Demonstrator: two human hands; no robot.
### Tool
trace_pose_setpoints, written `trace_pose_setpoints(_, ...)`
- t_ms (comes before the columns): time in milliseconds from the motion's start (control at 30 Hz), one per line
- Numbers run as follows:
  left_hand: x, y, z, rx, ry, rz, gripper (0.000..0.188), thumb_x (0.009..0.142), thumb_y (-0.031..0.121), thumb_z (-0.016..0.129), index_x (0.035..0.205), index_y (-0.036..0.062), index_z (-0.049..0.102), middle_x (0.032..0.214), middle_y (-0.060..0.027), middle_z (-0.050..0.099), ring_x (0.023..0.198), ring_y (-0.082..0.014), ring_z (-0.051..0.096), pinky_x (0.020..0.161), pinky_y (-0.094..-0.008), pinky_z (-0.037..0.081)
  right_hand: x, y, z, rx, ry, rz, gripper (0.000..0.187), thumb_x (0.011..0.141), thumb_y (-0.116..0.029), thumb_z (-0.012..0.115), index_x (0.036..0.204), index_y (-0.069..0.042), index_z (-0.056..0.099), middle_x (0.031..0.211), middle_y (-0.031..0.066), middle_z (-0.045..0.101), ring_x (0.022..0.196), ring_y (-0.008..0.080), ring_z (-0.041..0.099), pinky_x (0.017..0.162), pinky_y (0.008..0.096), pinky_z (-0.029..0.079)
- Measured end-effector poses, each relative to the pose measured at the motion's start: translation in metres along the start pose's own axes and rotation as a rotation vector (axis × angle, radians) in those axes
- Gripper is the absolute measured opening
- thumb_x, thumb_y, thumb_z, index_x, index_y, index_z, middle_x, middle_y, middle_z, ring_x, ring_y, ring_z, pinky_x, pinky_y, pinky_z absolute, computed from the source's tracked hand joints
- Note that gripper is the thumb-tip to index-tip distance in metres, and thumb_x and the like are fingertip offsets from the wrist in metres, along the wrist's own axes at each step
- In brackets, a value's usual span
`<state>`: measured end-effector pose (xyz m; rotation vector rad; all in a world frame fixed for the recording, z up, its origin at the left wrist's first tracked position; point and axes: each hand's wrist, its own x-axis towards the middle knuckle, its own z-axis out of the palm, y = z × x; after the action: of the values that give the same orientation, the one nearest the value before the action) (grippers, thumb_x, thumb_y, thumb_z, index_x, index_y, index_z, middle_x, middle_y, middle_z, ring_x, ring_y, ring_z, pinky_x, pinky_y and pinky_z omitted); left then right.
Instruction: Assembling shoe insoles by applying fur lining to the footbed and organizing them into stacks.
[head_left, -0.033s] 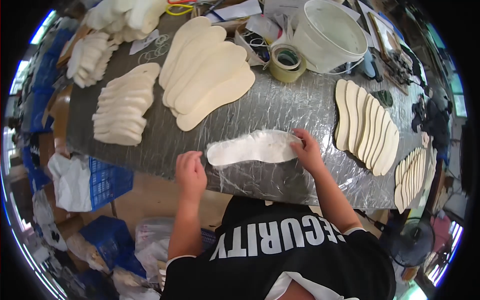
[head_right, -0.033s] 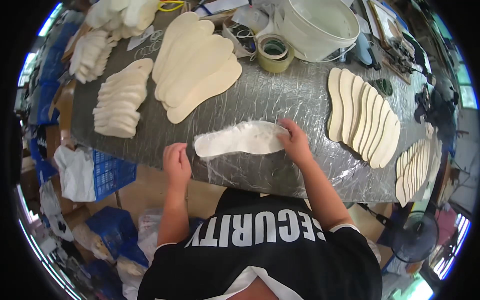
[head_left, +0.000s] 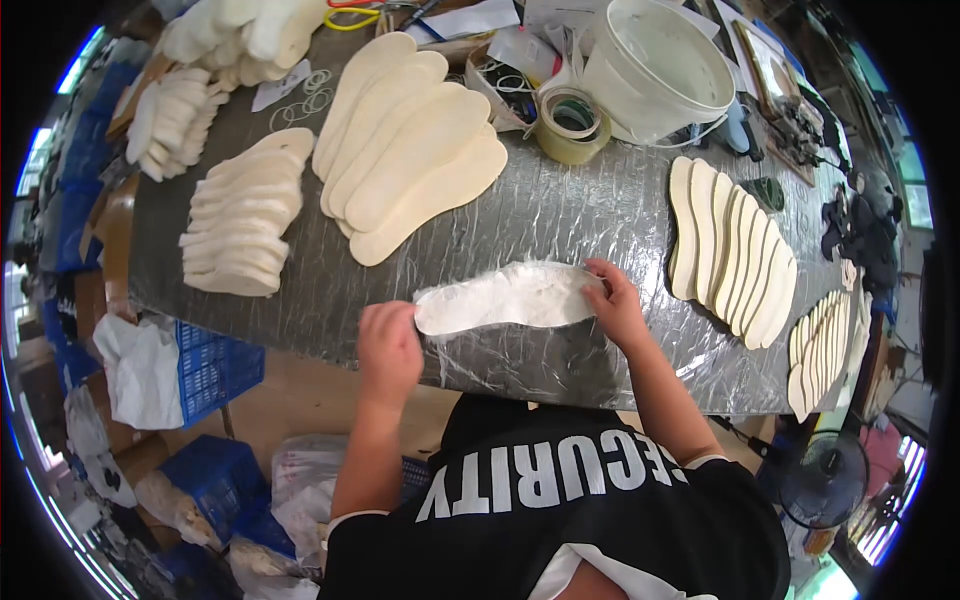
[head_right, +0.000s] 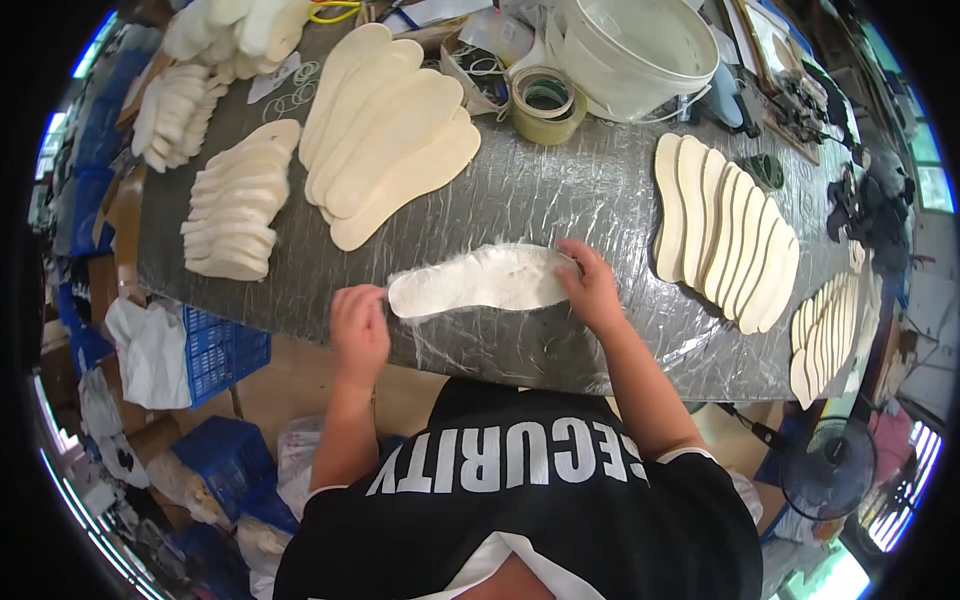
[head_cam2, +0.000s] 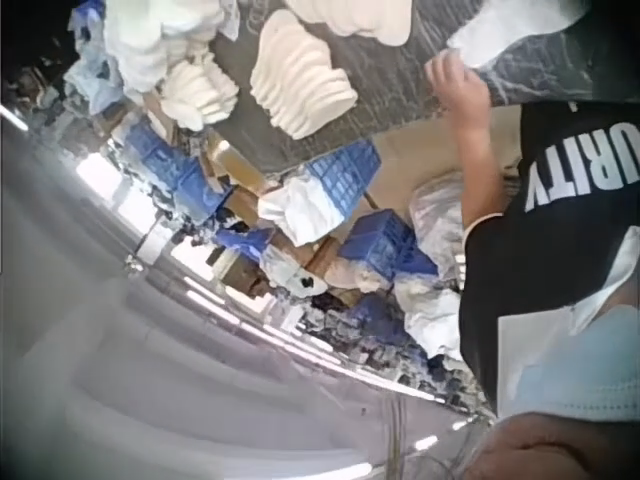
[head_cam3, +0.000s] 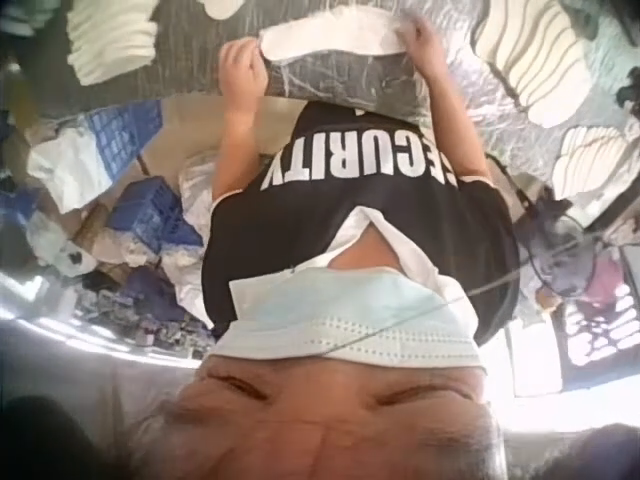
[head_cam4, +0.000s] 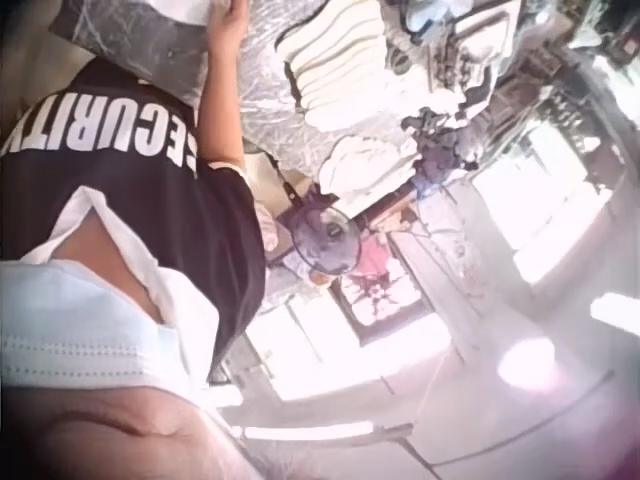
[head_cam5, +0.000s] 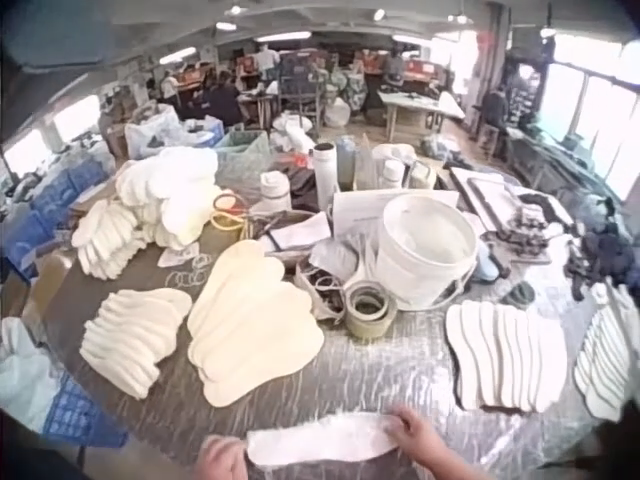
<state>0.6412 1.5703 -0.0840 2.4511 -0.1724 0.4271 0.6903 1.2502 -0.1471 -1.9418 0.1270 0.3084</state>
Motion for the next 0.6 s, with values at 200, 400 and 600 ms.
trace_pose_setpoints(200, 0.043, 0.008, 0.018, -0.093, -0.342, 0.279, 0.018, 0.067, -0.002, 0.055, 0.083, 0.0047, 0.061, 0.088, -0.0034, 0.06, 0.085, -0.0245, 0.054, 0.076, -0.037, 0.041, -0.003, -0.036, 0.012, -0.52, 0.237, -0.341, 0.033, 0.069, -0.004, 0.064, 0.101, -0.01, 0.061, 0.102, 0.0127, 0.054, 0.095, 0.0309, 0.051, 0.081, 0.0395, 0.042)
trace_pose_setpoints(400, 0.055, -0.003, 0.044, -0.031, -0.485, 0.201, 0.021, 0.069, -0.003, 0.053, 0.086, 0.0048, 0.062, 0.092, -0.0073, 0.062, 0.087, -0.0266, 0.053, 0.075, -0.0378, 0.041, -0.008, -0.052, 0.047, -0.581, 0.021, -0.639, 0.03, 0.064, -0.009, 0.067, 0.093, -0.014, 0.061, 0.105, 0.0072, 0.054, 0.098, 0.0279, 0.049, 0.083, 0.042, 0.038)
trace_pose_setpoints(600, 0.064, -0.01, 0.046, -0.127, -0.534, -0.032, 0.016, 0.074, -0.002, 0.053, 0.087, 0.0015, 0.061, 0.085, -0.0111, 0.062, 0.087, -0.029, 0.053, 0.078, -0.0397, 0.041, -0.003, -0.053, 0.059, -0.581, -0.052, -0.66, 0.028, 0.068, -0.014, 0.065, 0.096, -0.015, 0.062, 0.108, 0.0064, 0.054, 0.1, 0.0276, 0.049, 0.085, 0.044, 0.035)
